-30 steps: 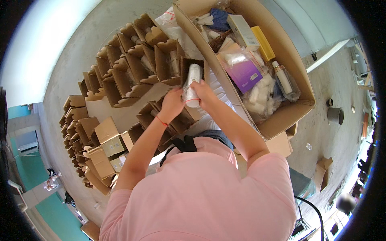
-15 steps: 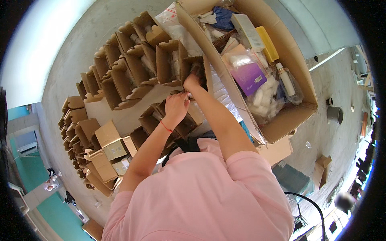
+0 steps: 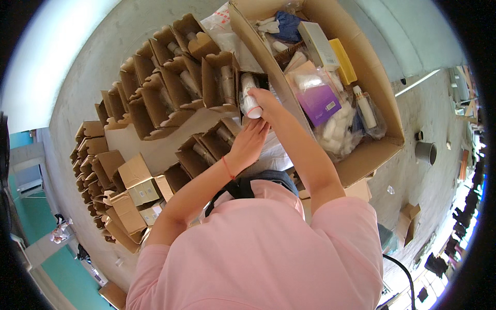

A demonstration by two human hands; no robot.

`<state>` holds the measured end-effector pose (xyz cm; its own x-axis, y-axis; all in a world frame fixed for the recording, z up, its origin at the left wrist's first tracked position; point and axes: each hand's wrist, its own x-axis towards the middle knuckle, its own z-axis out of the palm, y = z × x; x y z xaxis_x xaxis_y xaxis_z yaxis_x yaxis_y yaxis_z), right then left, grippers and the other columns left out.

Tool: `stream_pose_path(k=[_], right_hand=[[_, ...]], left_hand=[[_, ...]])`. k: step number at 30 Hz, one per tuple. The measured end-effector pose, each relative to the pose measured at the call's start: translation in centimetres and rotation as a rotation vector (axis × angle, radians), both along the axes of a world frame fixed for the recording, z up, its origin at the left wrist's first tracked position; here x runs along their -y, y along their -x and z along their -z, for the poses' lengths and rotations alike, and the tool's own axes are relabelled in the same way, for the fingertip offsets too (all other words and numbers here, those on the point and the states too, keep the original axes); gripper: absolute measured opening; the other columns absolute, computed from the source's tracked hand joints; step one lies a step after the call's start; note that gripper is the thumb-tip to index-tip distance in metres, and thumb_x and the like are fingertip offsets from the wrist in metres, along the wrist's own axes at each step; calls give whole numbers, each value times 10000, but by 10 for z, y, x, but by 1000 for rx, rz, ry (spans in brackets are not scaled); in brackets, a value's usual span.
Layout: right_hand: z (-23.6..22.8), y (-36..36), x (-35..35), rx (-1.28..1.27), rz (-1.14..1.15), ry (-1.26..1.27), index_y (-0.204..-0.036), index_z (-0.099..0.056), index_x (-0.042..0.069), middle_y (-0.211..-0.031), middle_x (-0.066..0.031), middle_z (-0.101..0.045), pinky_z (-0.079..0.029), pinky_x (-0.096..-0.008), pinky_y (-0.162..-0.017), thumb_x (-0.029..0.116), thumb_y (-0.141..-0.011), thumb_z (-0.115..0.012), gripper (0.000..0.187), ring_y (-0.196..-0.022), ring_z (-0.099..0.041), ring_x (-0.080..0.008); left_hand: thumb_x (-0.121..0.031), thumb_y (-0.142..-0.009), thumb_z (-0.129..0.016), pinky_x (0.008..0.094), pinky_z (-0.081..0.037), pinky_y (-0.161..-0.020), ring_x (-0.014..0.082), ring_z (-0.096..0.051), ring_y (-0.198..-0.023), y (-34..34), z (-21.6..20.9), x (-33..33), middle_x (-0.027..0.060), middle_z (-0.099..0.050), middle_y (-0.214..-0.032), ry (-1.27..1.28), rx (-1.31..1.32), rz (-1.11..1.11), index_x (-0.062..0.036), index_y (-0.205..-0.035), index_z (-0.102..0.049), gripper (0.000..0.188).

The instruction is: The person places bottled products from a large cardboard box into individual cardboard slots at a packing station, then moves a stack of boxes and places a larger empty cardboard box onto the table.

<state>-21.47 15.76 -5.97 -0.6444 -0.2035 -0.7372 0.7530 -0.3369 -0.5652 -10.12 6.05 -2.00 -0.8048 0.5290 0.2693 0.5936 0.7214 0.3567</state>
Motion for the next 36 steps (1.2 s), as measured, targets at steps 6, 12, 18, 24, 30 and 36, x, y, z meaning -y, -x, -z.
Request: stream_pose_path(k=[6, 12, 18, 24, 30, 36], right_hand=[[11, 3, -7, 37, 109, 217, -941, -526, -14, -808, -128, -571, -519, -419, -545, 160, -863, -538, 191, -652, -576, -255], [38, -7, 2, -134, 76, -220, -1289, -358, 10, -1008, -194, -581, -530, -421, -664, 164, -821, -594, 547, -771, -606, -309], [63, -11, 24, -444, -762, -1076, -1404, -91, 21, -1141, -285, -534, -471, -427, -848, 34, -787, -542, 764, -1020, -559, -394], [87, 10, 35, -312, -1020, -1273, -1410, -66, 39, -1075, -277, -571, -512, -429, -775, 60, -830, -488, 717, -935, -616, -354], [-4, 0, 8, -844, -826, -1155, -1216, -473, 4, -1042, -225, -588, -499, -418, -749, 140, -830, -545, 416, -885, -611, -357], [-48, -73, -40, -807, -364, -1201, -1143, -512, -6, -948, -256, -579, -480, -432, -726, 210, -836, -579, 381, -828, -610, -347]], left_hand=[[-91, -750, -503, 385, -367, -912, 292, -458, -1035, 7, 31, 3, 165, -511, -1055, 150, 75, -106, -5, -1038, -535, 303], [-94, -751, -500, 332, -377, -841, 216, -507, -882, 7, -1, 0, 96, -565, -889, 228, 69, -2, -36, -968, -577, 238], [-124, -764, -527, 318, -371, -788, 214, -544, -788, -15, 9, 13, 66, -585, -754, 280, 153, 18, -72, -913, -592, 170], [-130, -751, -611, 377, -376, -783, 256, -539, -829, -5, -13, 25, 91, -562, -874, 117, 306, -179, -53, -898, -564, 172], [-214, -783, -618, 408, -356, -873, 288, -526, -919, 25, -8, 52, 114, -578, -954, -91, 90, -432, -19, -1059, -543, 347], [-260, -755, -634, 404, -368, -870, 302, -588, -755, 41, 8, 45, 130, -607, -679, 44, 245, -436, 12, -1054, -547, 413]])
